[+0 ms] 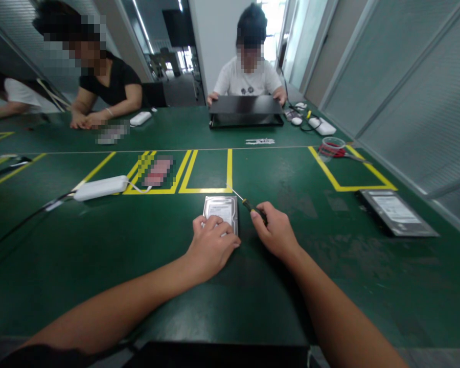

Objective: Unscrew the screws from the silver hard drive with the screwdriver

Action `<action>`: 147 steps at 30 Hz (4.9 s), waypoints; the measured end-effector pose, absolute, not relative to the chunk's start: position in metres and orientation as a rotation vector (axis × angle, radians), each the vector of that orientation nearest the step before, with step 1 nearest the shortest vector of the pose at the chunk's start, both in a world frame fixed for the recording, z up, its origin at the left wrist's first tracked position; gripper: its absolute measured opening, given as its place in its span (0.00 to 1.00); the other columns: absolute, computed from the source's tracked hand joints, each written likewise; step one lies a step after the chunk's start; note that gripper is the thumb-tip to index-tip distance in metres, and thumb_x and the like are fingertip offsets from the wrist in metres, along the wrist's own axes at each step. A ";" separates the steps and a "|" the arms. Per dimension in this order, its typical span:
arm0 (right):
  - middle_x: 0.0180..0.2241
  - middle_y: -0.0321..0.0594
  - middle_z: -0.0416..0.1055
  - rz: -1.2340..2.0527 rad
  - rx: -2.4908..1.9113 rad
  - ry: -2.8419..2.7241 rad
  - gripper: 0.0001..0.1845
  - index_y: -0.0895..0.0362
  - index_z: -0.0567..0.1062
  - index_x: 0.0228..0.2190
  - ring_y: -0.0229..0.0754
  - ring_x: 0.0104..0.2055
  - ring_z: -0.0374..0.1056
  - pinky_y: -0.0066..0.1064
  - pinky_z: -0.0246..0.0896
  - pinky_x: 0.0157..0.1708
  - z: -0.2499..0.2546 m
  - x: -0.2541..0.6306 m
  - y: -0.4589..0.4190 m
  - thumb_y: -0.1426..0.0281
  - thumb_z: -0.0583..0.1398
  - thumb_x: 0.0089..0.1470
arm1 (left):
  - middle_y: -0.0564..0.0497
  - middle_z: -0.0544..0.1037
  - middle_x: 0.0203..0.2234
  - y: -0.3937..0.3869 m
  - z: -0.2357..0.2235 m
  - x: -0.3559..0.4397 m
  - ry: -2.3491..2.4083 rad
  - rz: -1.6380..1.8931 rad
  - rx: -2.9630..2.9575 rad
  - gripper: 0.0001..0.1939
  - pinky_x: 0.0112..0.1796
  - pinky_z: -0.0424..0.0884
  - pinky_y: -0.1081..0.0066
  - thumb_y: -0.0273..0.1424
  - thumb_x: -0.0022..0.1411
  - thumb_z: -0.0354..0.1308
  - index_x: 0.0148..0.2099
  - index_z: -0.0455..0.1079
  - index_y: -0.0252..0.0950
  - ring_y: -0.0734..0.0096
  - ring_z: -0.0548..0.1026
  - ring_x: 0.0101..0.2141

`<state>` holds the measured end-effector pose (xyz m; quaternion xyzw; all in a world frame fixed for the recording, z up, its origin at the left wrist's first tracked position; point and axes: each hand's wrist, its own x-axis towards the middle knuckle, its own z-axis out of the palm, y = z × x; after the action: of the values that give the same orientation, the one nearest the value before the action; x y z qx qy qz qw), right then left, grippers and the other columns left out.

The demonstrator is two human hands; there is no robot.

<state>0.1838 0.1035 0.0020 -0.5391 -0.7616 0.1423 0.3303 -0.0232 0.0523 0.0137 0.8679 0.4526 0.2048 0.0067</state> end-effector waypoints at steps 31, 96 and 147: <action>0.25 0.36 0.68 0.349 -1.414 -2.012 0.16 0.57 0.71 0.36 0.37 0.25 0.63 0.29 0.52 0.27 0.004 0.184 0.103 0.57 0.53 0.62 | 0.48 0.77 0.37 0.050 0.015 -0.024 1.442 0.625 2.705 0.07 0.46 0.51 0.49 0.32 0.66 0.56 0.38 0.75 0.41 0.56 0.65 0.46; 0.25 0.33 0.67 0.687 -1.178 -1.382 0.14 0.57 0.78 0.36 0.32 0.24 0.58 0.26 0.51 0.23 0.042 0.194 0.090 0.61 0.67 0.50 | 0.48 0.75 0.39 0.014 -0.005 -0.030 0.682 0.565 2.904 0.09 0.42 0.64 0.61 0.33 0.67 0.52 0.45 0.70 0.35 0.61 0.69 0.43; 0.29 0.36 0.74 0.396 -1.050 -1.847 0.10 0.55 0.68 0.43 0.34 0.27 0.68 0.27 0.62 0.29 0.040 0.152 0.081 0.65 0.56 0.61 | 0.47 0.80 0.43 0.030 -0.006 -0.045 1.039 0.831 2.981 0.10 0.41 0.70 0.59 0.34 0.64 0.56 0.33 0.74 0.35 0.60 0.73 0.42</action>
<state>0.1523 0.0807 0.0403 -0.4285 -0.7539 0.1618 0.4710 -0.0447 0.0298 -0.0059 0.9114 0.3177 0.2542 -0.0613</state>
